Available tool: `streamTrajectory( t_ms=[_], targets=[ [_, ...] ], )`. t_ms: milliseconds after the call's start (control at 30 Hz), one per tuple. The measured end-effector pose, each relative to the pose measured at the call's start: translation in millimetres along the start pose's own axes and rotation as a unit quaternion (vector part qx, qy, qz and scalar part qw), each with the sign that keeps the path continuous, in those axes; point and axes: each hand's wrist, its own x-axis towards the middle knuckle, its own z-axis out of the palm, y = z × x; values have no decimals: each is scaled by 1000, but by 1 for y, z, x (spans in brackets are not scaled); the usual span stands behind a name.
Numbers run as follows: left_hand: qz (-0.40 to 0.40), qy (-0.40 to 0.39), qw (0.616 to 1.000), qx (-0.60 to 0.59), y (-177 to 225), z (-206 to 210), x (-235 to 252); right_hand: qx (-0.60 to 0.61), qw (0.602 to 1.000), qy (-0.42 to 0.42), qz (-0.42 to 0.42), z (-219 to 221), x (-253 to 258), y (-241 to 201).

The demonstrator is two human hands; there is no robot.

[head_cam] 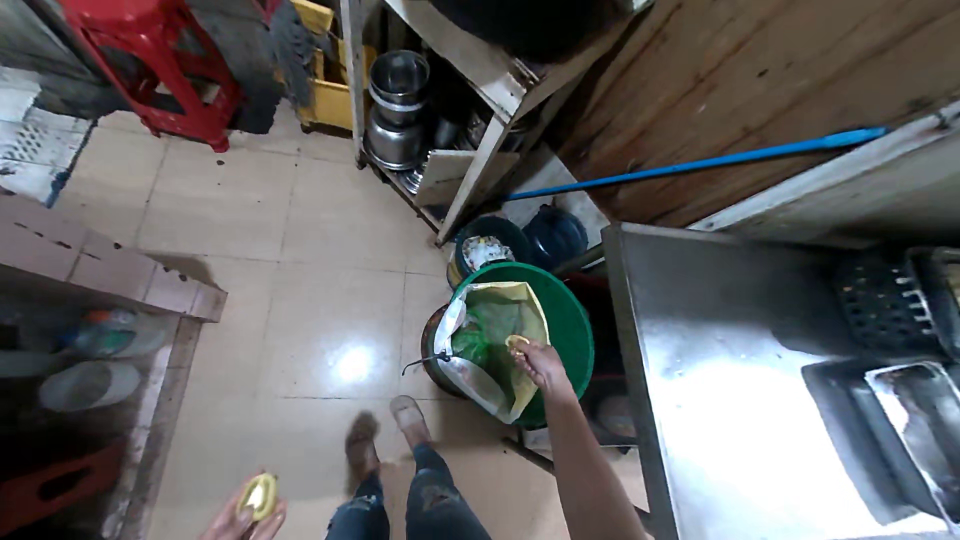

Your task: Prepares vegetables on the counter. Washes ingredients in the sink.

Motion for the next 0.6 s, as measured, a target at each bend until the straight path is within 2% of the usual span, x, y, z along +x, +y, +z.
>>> streamTrajectory(
  t_ms=[167, 267, 333, 400, 500, 600],
  targets=[
    [29, -50, 997, 47, 0, 79, 45, -166, 978, 30, -120, -10, -4, -12],
    [28, -109, 991, 73, -6, 123, 75, -267, 935, 80, -218, -11, -14, -29],
    [12, -137, 988, 74, -8, 152, 90, -307, 904, 82, -286, -15, -16, -36],
    [-2, -158, 985, 75, -11, 178, 99, -300, 903, 50, -304, -19, -16, -38],
    [-14, -183, 979, 86, -16, 209, 105, -247, 922, -25, -296, -28, -16, -34],
    [-27, -190, 978, 80, -20, 232, 108, -246, 921, -20, -300, -33, -16, -37]
  ],
)
